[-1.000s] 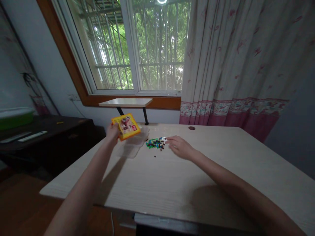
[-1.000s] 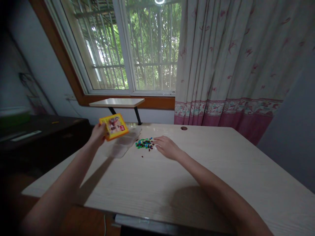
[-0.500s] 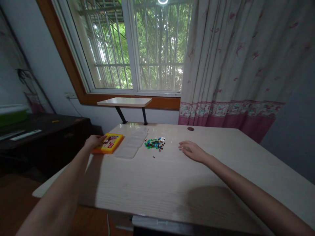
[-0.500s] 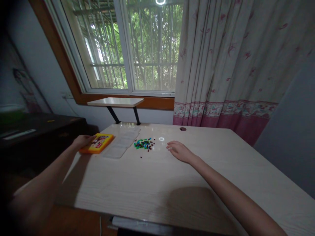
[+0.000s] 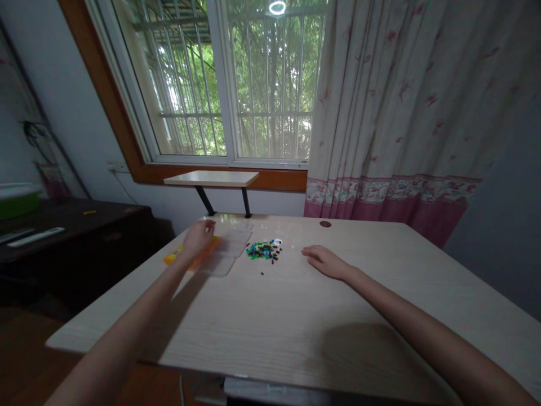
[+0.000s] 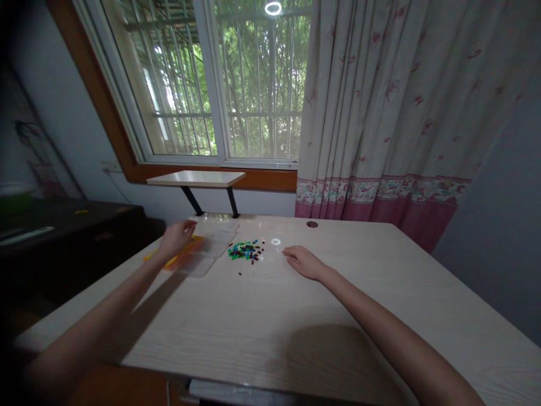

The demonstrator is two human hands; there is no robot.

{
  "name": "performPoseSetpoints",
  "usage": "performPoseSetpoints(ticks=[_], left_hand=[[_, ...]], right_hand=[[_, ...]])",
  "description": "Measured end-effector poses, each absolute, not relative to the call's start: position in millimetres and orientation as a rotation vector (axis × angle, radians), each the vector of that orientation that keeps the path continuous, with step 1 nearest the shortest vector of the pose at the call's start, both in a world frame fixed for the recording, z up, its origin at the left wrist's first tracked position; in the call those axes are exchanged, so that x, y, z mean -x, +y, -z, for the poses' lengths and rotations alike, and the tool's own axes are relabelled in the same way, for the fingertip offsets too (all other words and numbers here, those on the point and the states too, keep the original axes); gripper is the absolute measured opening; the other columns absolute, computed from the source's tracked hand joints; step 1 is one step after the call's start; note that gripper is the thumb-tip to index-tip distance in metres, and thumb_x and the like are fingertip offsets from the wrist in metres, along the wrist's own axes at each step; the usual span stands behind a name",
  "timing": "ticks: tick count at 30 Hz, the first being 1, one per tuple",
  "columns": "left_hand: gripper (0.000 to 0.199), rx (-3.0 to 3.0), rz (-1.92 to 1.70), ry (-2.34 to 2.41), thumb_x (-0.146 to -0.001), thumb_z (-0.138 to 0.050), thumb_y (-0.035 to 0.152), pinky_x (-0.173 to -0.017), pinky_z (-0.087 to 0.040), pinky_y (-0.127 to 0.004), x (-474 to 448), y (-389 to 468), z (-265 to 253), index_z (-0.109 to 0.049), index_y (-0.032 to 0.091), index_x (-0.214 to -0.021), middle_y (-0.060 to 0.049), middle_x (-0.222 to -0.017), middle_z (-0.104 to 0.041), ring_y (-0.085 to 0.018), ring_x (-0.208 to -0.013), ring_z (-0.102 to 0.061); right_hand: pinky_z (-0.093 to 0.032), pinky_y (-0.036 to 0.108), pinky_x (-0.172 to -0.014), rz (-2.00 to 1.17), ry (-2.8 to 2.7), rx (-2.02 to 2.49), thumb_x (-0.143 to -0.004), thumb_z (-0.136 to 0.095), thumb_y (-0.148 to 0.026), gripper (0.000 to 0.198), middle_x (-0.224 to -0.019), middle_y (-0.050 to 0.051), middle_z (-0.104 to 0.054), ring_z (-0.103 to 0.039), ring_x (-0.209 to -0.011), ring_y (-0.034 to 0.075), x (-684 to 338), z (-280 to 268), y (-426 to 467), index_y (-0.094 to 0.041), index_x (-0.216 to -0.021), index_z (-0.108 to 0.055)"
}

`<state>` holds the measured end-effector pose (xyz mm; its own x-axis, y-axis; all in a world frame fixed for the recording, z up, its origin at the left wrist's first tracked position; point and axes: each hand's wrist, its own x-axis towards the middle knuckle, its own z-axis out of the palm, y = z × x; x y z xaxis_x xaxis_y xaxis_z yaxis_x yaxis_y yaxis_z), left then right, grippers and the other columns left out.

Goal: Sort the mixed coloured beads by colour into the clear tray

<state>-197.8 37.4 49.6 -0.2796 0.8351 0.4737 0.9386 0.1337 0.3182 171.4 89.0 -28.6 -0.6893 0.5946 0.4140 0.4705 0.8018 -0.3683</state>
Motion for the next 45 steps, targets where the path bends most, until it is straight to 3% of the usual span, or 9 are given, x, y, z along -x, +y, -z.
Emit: performPoseSetpoints(ticks=[3,7,11,16,21,27,31,36,45], left_hand=[[0.038,2.134,0.788,-2.057,-0.083,-0.036,0.032,-0.090,-0.040,-0.034,146.9,33.3,-20.8,-0.054,0.012,-0.109,-0.010,-0.110,-0.058,-0.022,-0.104,-0.052],[0.087,2.266,0.607,-2.004,-0.068,-0.044,0.064,-0.099,-0.029,-0.040,101.9,24.1,22.6,-0.031,0.004,-0.130,-0.020,-0.135,-0.033,-0.033,-0.125,-0.027],[0.104,2.180,0.510,-2.046,-0.064,-0.036,0.074,-0.102,-0.020,-0.044,99.7,34.0,35.5,-0.017,-0.002,-0.134,-0.026,-0.138,-0.020,-0.037,-0.129,-0.011],[0.098,2.197,0.461,-2.106,-0.069,-0.032,0.072,-0.102,-0.019,-0.044,99.5,49.1,34.8,-0.015,0.001,-0.134,-0.025,-0.138,-0.022,-0.035,-0.129,-0.016],[0.090,2.246,0.580,-2.051,-0.074,-0.031,0.066,-0.101,-0.020,-0.044,96.3,52.1,37.2,-0.017,-0.002,-0.132,-0.027,-0.135,-0.027,-0.033,-0.128,-0.021],[0.072,2.407,0.761,-1.897,-0.081,-0.033,0.053,-0.099,-0.029,-0.040,99.9,50.2,30.1,-0.021,0.003,-0.132,-0.022,-0.134,-0.032,-0.028,-0.123,-0.032],[0.083,2.459,0.728,-1.777,-0.074,-0.041,0.060,-0.101,-0.028,-0.040,104.8,48.1,27.8,-0.023,0.002,-0.131,-0.022,-0.134,-0.032,-0.029,-0.124,-0.032],[0.099,2.462,0.579,-1.754,-0.063,-0.047,0.068,-0.102,-0.024,-0.044,106.0,51.0,28.4,-0.021,0.004,-0.133,-0.022,-0.136,-0.029,-0.033,-0.126,-0.026],[0.083,2.322,0.534,-1.813,-0.073,-0.039,0.062,-0.100,-0.020,-0.048,91.9,65.9,26.4,-0.021,0.007,-0.133,-0.019,-0.137,-0.029,-0.033,-0.127,-0.022]], right_hand=[[-0.034,0.035,-0.096,-0.271,-2.510,0.922,-0.084,-0.037,-0.020,0.037,-0.119,0.011,-0.053,-0.047,-0.111,0.019,-149.3,32.8,105.8,-0.013,-0.118,-0.050],[-0.030,0.039,-0.098,-0.263,-2.548,1.121,-0.085,-0.032,-0.016,0.044,-0.128,0.013,-0.045,-0.039,-0.119,0.021,-114.8,36.7,127.4,-0.013,-0.129,-0.038],[-0.023,0.051,-0.099,-0.326,-2.561,1.131,-0.085,-0.027,-0.012,0.048,-0.134,0.014,-0.036,-0.032,-0.124,0.025,-90.3,37.2,137.9,-0.015,-0.133,-0.030],[-0.017,0.054,-0.100,-0.445,-2.574,1.038,-0.080,-0.030,-0.005,0.055,-0.136,0.011,-0.035,-0.033,-0.124,0.023,-71.2,39.2,137.5,-0.020,-0.134,-0.028],[-0.028,0.037,-0.102,-0.574,-2.479,0.937,-0.075,-0.033,-0.002,0.059,-0.133,0.008,-0.040,-0.039,-0.121,0.019,-62.6,41.4,139.4,-0.016,-0.132,-0.032],[-0.032,0.036,-0.100,-0.774,-2.332,0.872,-0.073,-0.036,-0.002,0.058,-0.128,0.006,-0.047,-0.042,-0.118,0.019,-51.9,41.5,147.1,-0.017,-0.128,-0.039],[-0.034,0.035,-0.098,-0.954,-2.235,0.842,-0.070,-0.039,0.000,0.060,-0.124,0.006,-0.051,-0.047,-0.114,0.018,-45.1,42.6,142.8,-0.018,-0.127,-0.040],[-0.040,0.036,-0.089,-1.180,-1.980,0.899,-0.073,-0.034,-0.005,0.063,-0.128,0.011,-0.046,-0.048,-0.112,0.018,-43.3,40.8,138.3,-0.018,-0.134,-0.025],[-0.045,0.031,-0.079,-1.351,-1.543,0.993,-0.067,-0.038,-0.009,0.069,-0.124,0.010,-0.047,-0.053,-0.099,0.017,-47.8,37.6,127.1,-0.020,-0.133,-0.021]])
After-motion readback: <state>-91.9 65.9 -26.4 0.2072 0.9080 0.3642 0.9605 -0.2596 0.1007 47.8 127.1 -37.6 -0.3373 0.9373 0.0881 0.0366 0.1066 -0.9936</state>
